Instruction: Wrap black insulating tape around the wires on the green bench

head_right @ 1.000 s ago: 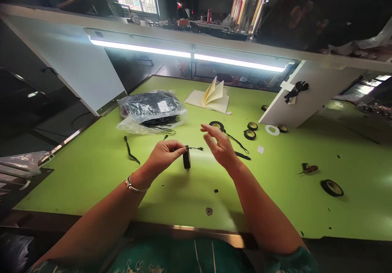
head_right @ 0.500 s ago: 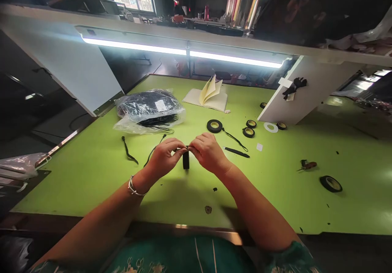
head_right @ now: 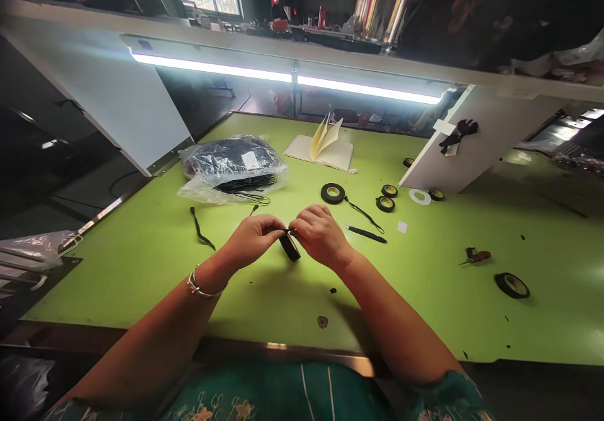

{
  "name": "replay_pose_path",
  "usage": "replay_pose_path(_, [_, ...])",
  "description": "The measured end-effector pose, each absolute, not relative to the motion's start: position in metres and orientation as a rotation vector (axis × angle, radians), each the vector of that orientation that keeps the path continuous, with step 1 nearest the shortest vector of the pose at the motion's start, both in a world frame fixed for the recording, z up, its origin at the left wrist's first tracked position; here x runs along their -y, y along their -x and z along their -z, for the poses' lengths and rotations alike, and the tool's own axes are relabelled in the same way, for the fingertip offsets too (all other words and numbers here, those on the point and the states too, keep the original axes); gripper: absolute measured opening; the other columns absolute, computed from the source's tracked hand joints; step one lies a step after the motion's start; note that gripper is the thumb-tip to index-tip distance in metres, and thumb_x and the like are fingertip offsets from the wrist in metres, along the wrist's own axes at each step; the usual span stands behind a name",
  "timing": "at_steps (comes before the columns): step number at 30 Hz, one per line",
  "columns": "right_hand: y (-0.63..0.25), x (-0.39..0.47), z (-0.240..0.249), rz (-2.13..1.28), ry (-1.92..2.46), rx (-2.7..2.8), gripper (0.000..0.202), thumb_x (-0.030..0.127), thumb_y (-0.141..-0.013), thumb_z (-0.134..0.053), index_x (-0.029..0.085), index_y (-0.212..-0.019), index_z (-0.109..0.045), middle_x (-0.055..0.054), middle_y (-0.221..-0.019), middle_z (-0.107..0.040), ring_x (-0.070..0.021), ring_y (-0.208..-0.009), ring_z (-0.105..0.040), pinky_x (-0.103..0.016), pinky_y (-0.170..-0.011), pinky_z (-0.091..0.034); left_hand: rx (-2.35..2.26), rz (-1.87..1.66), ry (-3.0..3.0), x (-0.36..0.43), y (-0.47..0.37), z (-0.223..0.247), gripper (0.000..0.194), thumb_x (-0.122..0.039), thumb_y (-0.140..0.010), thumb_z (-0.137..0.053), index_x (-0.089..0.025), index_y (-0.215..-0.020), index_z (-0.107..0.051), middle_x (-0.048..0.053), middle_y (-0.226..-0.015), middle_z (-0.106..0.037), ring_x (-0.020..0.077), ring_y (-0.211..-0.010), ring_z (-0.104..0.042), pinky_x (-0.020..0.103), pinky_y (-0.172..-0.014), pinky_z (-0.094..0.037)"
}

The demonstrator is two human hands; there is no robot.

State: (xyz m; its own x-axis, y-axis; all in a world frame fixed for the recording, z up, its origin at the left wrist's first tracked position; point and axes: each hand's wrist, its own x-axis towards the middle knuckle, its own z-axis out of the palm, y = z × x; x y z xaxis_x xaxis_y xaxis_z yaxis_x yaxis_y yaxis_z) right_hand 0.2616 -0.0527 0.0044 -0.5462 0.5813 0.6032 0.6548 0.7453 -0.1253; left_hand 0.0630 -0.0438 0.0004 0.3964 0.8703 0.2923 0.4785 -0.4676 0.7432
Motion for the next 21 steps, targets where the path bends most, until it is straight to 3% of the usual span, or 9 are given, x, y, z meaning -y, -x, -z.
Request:
replay_pose_path(4, [-0.261,0.055,-0.012,-0.029,1.047,2.203,0.019,0.028,-0.094,-0.047,0.019,-0.097,-0.064,-0.007,-0.092,-0.067,-0.0190,-0.087,-0.056,-0.035,-0.082,-0.040,-1.140,-1.090,-2.322,0.051,-0.068,0.001,0.014,-0.011,-0.082,-0.056,-0.016,-0.077,-0.068,0.005,-0.074,-0.065,0.0163,-0.071,-0.058,0.029,-0.068,-0.045])
replay_pose_path(10, [-0.257,0.060,-0.014,0.123,1.121,2.389,0.025,0.026,-0.092,-0.051,0.019,-0.072,-0.064,-0.003,-0.067,-0.063,-0.0182,-0.075,-0.049,-0.040,-0.090,-0.032,-1.073,-1.196,-2.454,0.052,-0.072,0.003,0.017,-0.012,-0.086,-0.053,-0.016,-0.081,-0.069,0.005,-0.076,-0.063,0.0154,-0.072,-0.057,0.027,-0.067,-0.045])
replay_pose_path(15, [-0.260,0.059,-0.016,0.155,1.060,2.324,0.017,0.025,-0.090,-0.054,0.021,-0.077,-0.064,-0.001,-0.070,-0.064,-0.0180,-0.078,-0.049,-0.042,-0.098,-0.027,-1.025,-1.115,-2.258,0.050,-0.069,0.001,0.016,-0.013,-0.083,-0.059,-0.019,-0.089,-0.073,0.004,-0.075,-0.065,0.0147,-0.071,-0.058,0.027,-0.068,-0.047])
replay_pose_path(21, [-0.256,0.062,-0.016,0.285,1.056,2.298,0.022,0.024,-0.091,-0.052,0.023,-0.073,-0.064,0.000,-0.067,-0.064,-0.0181,-0.079,-0.051,-0.044,-0.104,-0.024,-1.076,-1.022,-2.113,0.046,-0.068,0.002,0.014,-0.013,-0.076,-0.062,-0.019,-0.077,-0.073,0.001,-0.071,-0.067,0.0132,-0.067,-0.059,0.025,-0.064,-0.045])
